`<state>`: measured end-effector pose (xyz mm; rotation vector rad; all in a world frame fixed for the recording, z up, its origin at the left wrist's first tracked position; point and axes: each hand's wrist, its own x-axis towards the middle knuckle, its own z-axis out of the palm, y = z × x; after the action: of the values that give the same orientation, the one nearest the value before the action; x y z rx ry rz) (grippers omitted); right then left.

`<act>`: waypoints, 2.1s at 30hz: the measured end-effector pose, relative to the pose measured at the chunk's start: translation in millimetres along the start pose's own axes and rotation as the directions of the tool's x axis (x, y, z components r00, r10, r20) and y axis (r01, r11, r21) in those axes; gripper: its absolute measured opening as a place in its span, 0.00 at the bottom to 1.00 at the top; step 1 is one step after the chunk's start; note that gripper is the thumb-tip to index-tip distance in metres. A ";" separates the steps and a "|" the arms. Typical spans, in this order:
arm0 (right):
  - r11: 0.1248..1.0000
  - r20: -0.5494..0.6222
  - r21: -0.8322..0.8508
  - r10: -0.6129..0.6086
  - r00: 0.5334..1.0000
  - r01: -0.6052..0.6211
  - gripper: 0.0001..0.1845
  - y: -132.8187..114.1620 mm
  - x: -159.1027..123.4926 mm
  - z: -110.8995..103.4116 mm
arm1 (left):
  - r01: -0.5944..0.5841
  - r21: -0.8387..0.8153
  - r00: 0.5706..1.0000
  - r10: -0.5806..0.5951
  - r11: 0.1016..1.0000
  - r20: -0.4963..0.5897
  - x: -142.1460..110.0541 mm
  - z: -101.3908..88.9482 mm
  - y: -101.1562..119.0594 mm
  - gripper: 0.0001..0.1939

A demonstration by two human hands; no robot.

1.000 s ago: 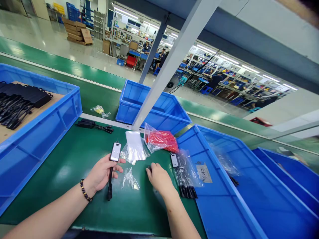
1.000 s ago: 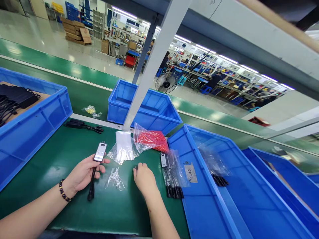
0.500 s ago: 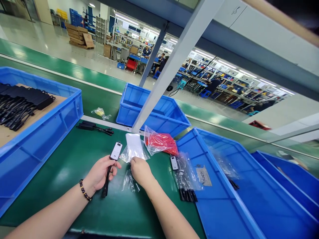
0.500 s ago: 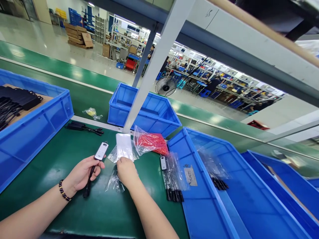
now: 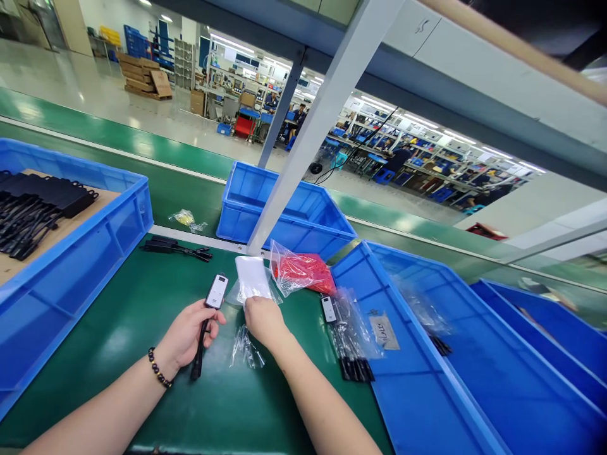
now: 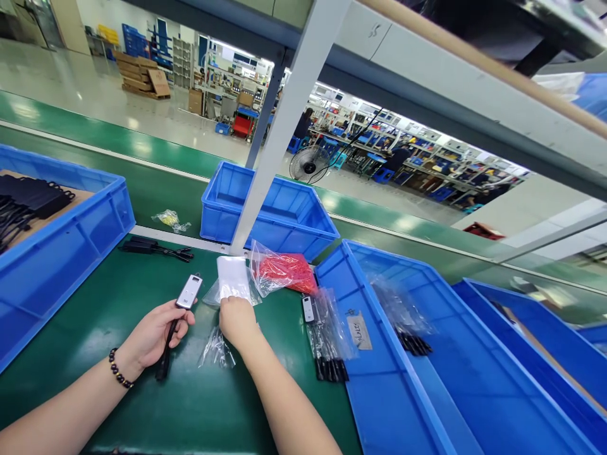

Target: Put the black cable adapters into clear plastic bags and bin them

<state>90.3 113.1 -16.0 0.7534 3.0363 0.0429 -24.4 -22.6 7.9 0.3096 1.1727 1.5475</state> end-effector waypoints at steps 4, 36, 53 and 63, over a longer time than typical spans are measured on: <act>0.991 -0.126 0.106 0.096 0.987 -0.082 0.08 13.8 -4.6 -0.6 | 0.009 -0.005 1.000 -0.009 1.000 0.014 -0.9 -0.4 -0.3 0.09; 0.953 -0.419 0.251 -0.049 0.907 0.168 0.09 0.5 -17.3 -5.4 | 0.122 0.227 0.986 -0.144 0.966 0.085 -2.5 13.5 -20.1 0.18; -0.160 0.315 0.944 0.170 0.934 -0.289 0.23 -2.8 -15.1 -3.0 | 0.070 0.066 0.991 -0.077 0.995 0.110 -1.8 12.6 -15.9 0.11; -0.428 0.218 0.894 0.156 0.963 -0.133 0.13 21.9 -18.0 -14.9 | 0.278 0.134 0.902 -0.307 0.951 0.305 -13.2 13.7 -9.7 0.38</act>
<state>116.2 123.7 -0.4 0.9638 1.8104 -2.9058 -4.1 -28.0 11.7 0.4084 0.9776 1.1337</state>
